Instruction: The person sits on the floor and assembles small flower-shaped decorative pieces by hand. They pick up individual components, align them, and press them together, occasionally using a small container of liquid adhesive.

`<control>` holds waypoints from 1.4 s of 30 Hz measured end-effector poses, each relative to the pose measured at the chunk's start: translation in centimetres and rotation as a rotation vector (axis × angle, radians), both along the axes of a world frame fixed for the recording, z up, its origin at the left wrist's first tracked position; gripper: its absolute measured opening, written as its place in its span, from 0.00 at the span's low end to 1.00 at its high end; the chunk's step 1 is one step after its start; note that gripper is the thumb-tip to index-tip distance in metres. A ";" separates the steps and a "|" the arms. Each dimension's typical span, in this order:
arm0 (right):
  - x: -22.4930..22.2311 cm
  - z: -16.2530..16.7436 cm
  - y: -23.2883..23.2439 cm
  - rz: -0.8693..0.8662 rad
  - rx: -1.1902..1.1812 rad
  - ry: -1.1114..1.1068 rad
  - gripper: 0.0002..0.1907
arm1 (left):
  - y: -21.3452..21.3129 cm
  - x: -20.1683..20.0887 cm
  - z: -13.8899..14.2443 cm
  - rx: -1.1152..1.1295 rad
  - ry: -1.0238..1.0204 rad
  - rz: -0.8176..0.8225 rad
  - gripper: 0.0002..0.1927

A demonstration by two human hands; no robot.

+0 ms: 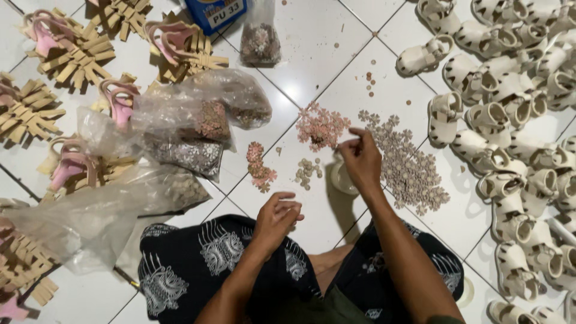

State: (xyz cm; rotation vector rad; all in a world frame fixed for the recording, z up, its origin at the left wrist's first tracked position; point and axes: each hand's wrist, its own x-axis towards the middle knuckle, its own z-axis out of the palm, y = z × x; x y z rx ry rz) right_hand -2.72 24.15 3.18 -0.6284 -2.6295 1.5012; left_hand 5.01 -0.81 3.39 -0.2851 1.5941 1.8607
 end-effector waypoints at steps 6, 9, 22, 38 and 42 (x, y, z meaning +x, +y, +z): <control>-6.3 -5.7 3.0 -0.074 0.042 0.032 0.23 | 0.0 0.4 -3.2 -0.047 0.034 0.055 0.10; -6.2 -5.7 3.5 -0.050 0.221 -0.074 0.23 | -0.1 0.0 -2.8 -0.114 0.062 0.071 0.11; 4.0 -0.3 -7.1 0.145 -0.070 -0.169 0.19 | -6.5 -3.5 2.4 -0.165 0.300 0.172 0.19; 11.0 6.2 -18.0 0.507 -0.727 0.227 0.51 | -2.3 -2.1 1.5 0.539 0.129 0.516 0.27; 11.1 7.7 -17.1 0.412 -0.913 0.158 0.55 | -3.3 -1.7 2.7 0.571 0.119 0.327 0.21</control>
